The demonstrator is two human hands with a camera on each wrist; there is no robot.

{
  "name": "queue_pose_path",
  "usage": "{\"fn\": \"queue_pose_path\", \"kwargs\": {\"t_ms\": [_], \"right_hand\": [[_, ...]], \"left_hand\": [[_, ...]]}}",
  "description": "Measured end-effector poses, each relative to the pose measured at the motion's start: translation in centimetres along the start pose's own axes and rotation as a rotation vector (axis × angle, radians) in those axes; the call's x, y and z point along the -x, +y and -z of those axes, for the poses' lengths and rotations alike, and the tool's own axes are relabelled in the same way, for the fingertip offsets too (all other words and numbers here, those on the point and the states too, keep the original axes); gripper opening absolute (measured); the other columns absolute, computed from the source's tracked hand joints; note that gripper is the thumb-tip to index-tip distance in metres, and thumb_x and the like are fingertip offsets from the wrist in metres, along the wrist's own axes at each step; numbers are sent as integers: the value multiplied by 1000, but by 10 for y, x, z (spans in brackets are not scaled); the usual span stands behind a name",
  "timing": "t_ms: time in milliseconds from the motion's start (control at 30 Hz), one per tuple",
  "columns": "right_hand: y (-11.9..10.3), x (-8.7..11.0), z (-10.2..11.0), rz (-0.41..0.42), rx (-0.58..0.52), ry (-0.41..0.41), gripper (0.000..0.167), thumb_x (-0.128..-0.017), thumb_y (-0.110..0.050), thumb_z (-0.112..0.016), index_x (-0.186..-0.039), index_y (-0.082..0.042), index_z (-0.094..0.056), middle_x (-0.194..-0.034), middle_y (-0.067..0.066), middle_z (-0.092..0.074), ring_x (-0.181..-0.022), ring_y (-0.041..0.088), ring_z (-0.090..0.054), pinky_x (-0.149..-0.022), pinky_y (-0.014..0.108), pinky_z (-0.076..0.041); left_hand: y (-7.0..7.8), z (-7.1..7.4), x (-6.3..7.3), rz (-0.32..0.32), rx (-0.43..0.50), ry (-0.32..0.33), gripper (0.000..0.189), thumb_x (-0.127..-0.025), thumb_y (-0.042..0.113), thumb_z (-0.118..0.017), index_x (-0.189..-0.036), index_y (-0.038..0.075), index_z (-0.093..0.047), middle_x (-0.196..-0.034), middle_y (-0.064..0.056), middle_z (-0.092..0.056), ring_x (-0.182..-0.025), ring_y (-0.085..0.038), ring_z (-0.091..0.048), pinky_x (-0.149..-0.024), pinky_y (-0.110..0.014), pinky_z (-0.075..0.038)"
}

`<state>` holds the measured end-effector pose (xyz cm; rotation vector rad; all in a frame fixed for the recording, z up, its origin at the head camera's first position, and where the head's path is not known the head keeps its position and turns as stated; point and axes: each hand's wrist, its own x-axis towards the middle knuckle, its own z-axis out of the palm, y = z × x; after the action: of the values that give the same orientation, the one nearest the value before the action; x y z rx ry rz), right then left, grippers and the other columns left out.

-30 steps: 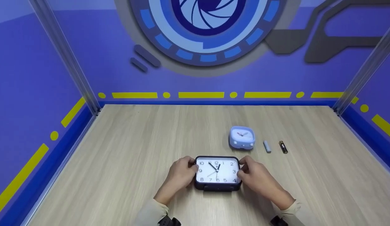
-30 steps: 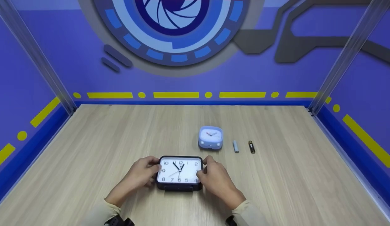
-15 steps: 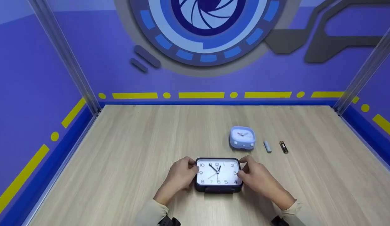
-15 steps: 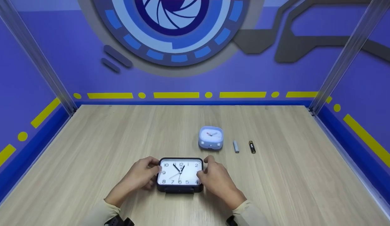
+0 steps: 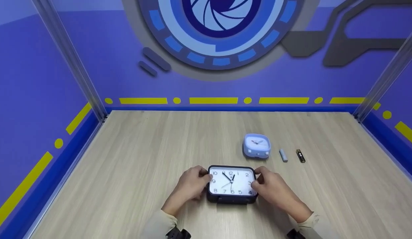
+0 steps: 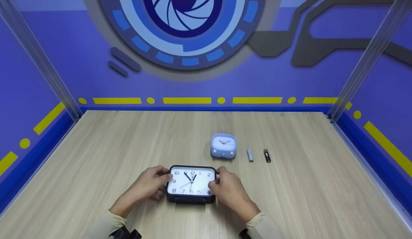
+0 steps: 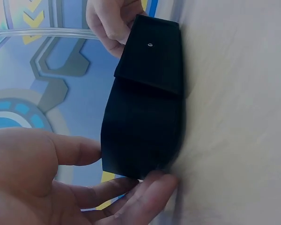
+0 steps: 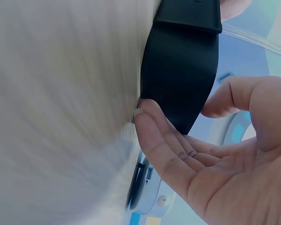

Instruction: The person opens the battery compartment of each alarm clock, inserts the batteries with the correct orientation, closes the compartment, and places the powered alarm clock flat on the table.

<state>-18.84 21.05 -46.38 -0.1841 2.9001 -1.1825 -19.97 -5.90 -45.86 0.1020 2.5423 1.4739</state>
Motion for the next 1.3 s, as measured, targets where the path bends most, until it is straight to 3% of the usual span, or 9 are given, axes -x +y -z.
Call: {"fn": "queue_pose_path", "kwargs": {"t_ms": [200, 400, 467, 600, 767, 1100, 1300], "right_hand": [[-1, 0, 1, -26, 10, 4, 35, -87, 0, -68, -121, 10, -63, -81, 3, -66, -71, 17, -59, -66, 36, -51], [-4, 3, 4, 32, 103, 44, 37, -86, 3, -71, -122, 11, -63, -84, 5, -67, -72, 17, -60, -63, 35, -52], [-5, 5, 5, 83, 162, 84, 36, -84, 4, -73, -119, 8, -64, -90, 7, -67, -77, 19, -62, -67, 39, -54], [-8, 11, 4, 266, 301, 176, 33, -79, 8, -78, -109, 2, -66, -102, 12, -63, -90, 26, -64, -78, 47, -55], [-11, 15, 1, 431, 374, 211, 32, -77, 11, -84, -102, -1, -68, -102, 12, -61, -94, 29, -65, -80, 46, -56], [-9, 16, -2, 546, 374, 227, 29, -75, 14, -84, -96, -1, -70, -93, 7, -61, -86, 25, -64, -75, 43, -57], [-11, 15, -3, 554, 363, 205, 26, -77, 13, -83, -96, -1, -71, -90, 4, -59, -81, 21, -61, -71, 40, -56]], "left_hand": [[2, -1, -2, 23, 134, -44, 34, -101, 16, -66, -126, -6, -65, -92, -10, -67, -72, -24, -69, -55, -39, -60], [2, -2, -2, 30, 285, -89, 45, -100, 11, -66, -138, -11, -55, -102, -13, -69, -71, -26, -69, -59, -45, -62], [2, -1, -1, 23, 286, -83, 47, -100, 12, -67, -138, -11, -55, -104, -12, -69, -70, -25, -69, -58, -44, -62], [5, -1, 0, 17, 272, -72, 49, -100, 16, -69, -140, -10, -55, -107, -13, -70, -68, -25, -69, -55, -43, -60], [6, 0, -1, 18, 251, -53, 50, -100, 19, -71, -139, -8, -56, -111, -15, -70, -68, -25, -69, -55, -43, -60], [9, 5, -1, 0, 278, -39, 53, -100, 22, -71, -140, -7, -56, -114, -17, -70, -65, -25, -70, -56, -42, -61], [9, 9, 1, -21, 258, -38, 54, -99, 23, -72, -139, -9, -56, -115, -19, -69, -62, -25, -70, -55, -42, -60]]}}
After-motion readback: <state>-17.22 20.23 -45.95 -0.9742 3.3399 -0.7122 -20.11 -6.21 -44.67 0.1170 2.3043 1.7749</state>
